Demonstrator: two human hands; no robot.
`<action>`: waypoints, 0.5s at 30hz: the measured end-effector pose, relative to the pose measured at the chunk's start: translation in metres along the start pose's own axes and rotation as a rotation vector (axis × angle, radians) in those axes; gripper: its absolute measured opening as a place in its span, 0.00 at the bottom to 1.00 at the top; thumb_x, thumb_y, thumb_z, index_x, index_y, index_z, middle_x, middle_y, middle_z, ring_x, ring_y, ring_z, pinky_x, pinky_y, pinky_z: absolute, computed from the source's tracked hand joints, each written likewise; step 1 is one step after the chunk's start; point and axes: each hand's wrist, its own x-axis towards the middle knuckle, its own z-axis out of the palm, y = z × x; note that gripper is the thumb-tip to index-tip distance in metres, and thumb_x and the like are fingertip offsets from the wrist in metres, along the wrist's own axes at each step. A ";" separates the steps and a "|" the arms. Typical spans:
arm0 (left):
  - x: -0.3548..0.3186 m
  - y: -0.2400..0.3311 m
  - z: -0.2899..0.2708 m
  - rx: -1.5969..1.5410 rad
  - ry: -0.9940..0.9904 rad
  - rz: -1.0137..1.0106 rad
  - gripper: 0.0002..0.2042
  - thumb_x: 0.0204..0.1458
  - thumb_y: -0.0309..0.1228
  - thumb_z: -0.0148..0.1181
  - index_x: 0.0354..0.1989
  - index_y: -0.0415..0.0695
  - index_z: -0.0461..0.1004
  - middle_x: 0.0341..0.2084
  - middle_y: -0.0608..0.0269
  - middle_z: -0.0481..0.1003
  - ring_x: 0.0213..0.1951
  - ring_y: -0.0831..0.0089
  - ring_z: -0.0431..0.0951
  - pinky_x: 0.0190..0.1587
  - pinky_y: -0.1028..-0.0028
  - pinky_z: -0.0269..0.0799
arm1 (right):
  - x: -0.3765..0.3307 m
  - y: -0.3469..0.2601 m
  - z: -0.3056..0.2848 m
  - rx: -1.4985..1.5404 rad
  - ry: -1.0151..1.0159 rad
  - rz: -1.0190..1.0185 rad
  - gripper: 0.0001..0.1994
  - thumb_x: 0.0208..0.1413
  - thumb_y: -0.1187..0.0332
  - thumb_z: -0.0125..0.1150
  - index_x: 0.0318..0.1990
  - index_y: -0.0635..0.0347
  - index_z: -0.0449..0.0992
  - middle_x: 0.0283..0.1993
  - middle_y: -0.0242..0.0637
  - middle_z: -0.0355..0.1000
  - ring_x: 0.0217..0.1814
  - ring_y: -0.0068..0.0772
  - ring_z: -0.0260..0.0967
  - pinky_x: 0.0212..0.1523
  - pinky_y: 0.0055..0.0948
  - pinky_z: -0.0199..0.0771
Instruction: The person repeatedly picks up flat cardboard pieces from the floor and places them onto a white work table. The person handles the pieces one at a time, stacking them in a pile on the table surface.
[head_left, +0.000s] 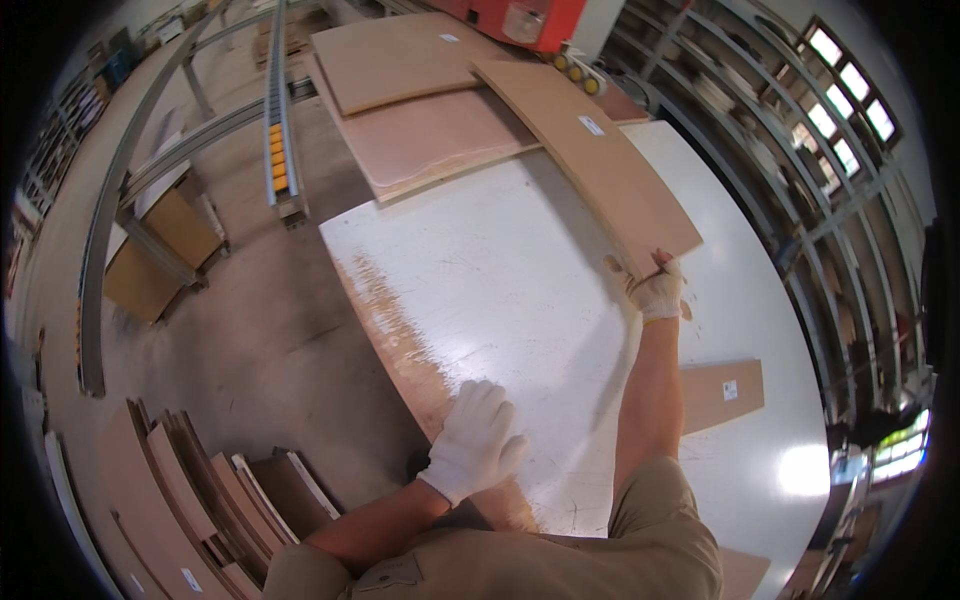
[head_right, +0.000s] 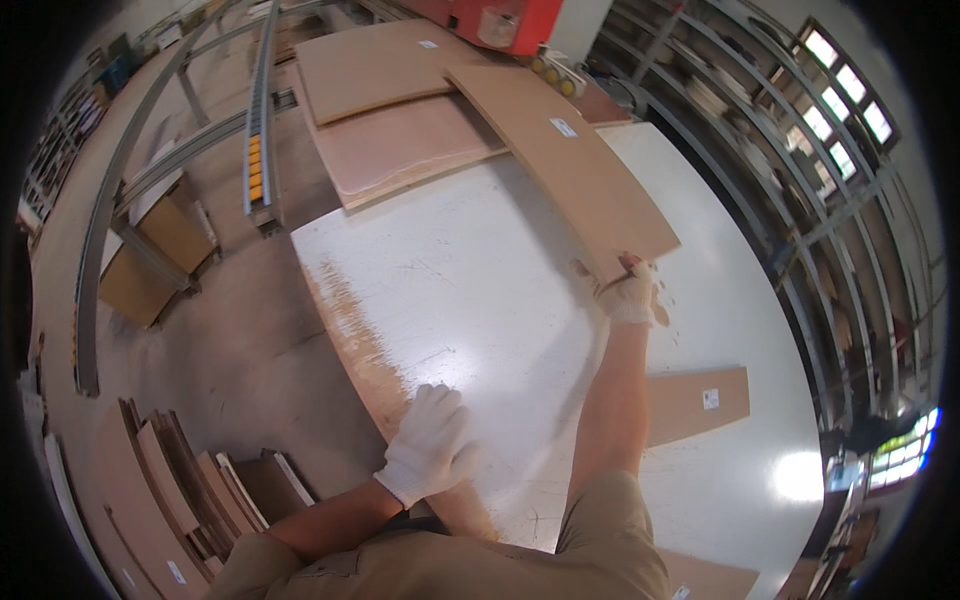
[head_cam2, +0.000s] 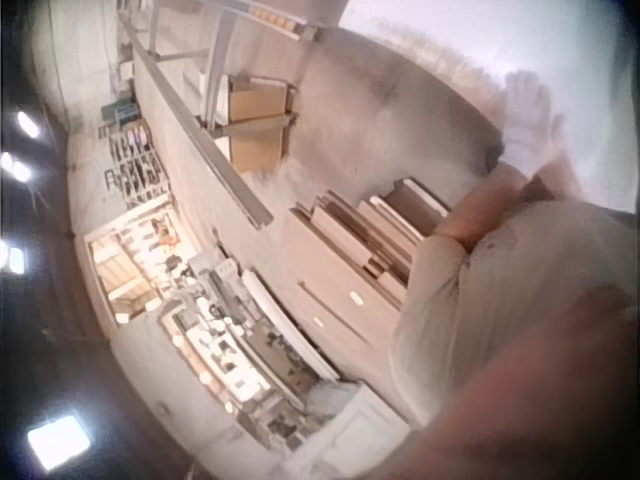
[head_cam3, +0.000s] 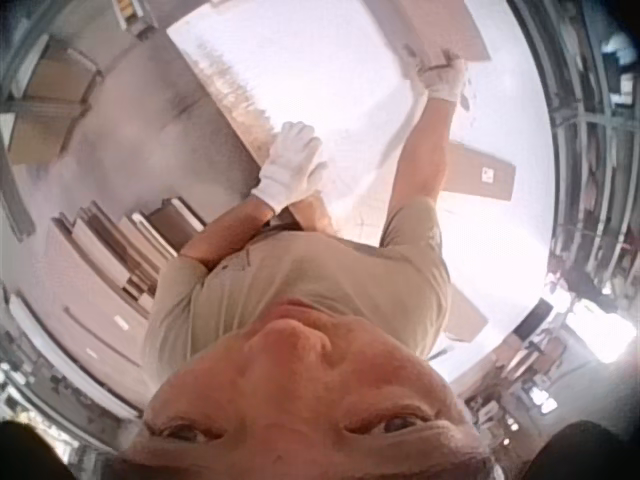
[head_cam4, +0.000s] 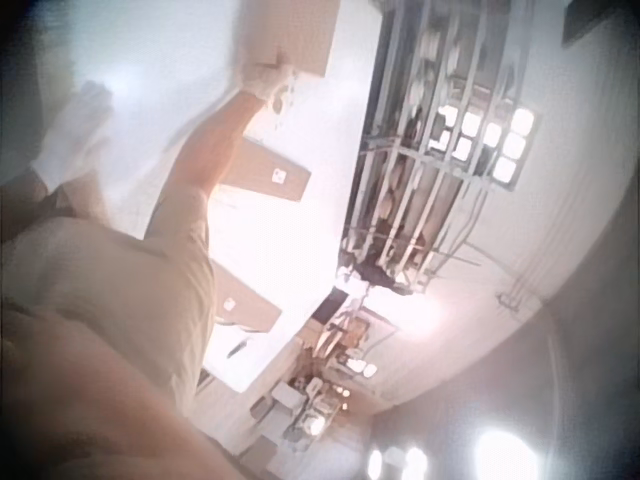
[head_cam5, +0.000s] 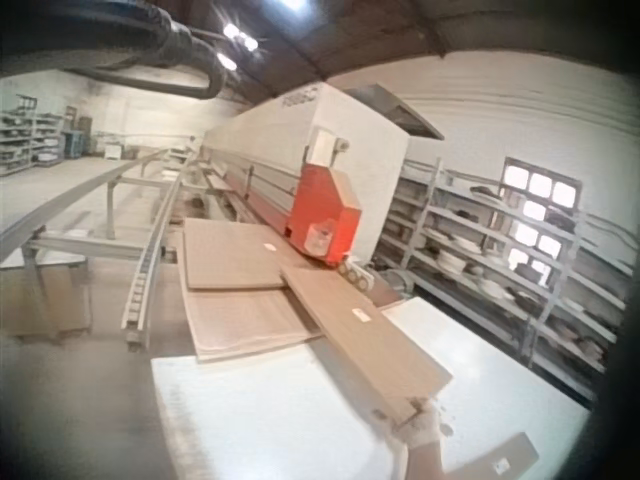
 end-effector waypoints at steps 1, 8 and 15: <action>0.002 -0.003 0.002 0.018 0.073 0.055 0.18 0.51 0.34 0.71 0.44 0.36 0.73 0.47 0.44 0.71 0.50 0.41 0.71 0.54 0.49 0.70 | -0.008 0.000 0.016 0.020 0.094 -0.095 0.13 0.69 0.68 0.50 0.55 0.61 0.74 0.58 0.44 0.76 0.62 0.53 0.75 0.63 0.58 0.80; 0.081 0.014 0.018 -1.364 0.082 -0.607 0.32 0.67 0.46 0.63 0.68 0.31 0.68 0.64 0.48 0.72 0.63 0.60 0.75 0.67 0.61 0.71 | -0.134 0.029 0.040 -0.180 0.049 -0.322 0.17 0.52 0.72 0.60 0.51 0.62 0.76 0.58 0.44 0.74 0.62 0.47 0.73 0.65 0.50 0.76; 0.071 0.095 -0.021 -1.778 0.465 -0.089 0.30 0.53 0.34 0.76 0.63 0.38 0.74 0.47 0.63 0.80 0.48 0.73 0.80 0.55 0.70 0.75 | -0.339 0.020 0.080 -0.116 -0.050 -0.167 0.28 0.52 0.69 0.64 0.61 0.71 0.73 0.63 0.48 0.72 0.68 0.49 0.69 0.71 0.57 0.70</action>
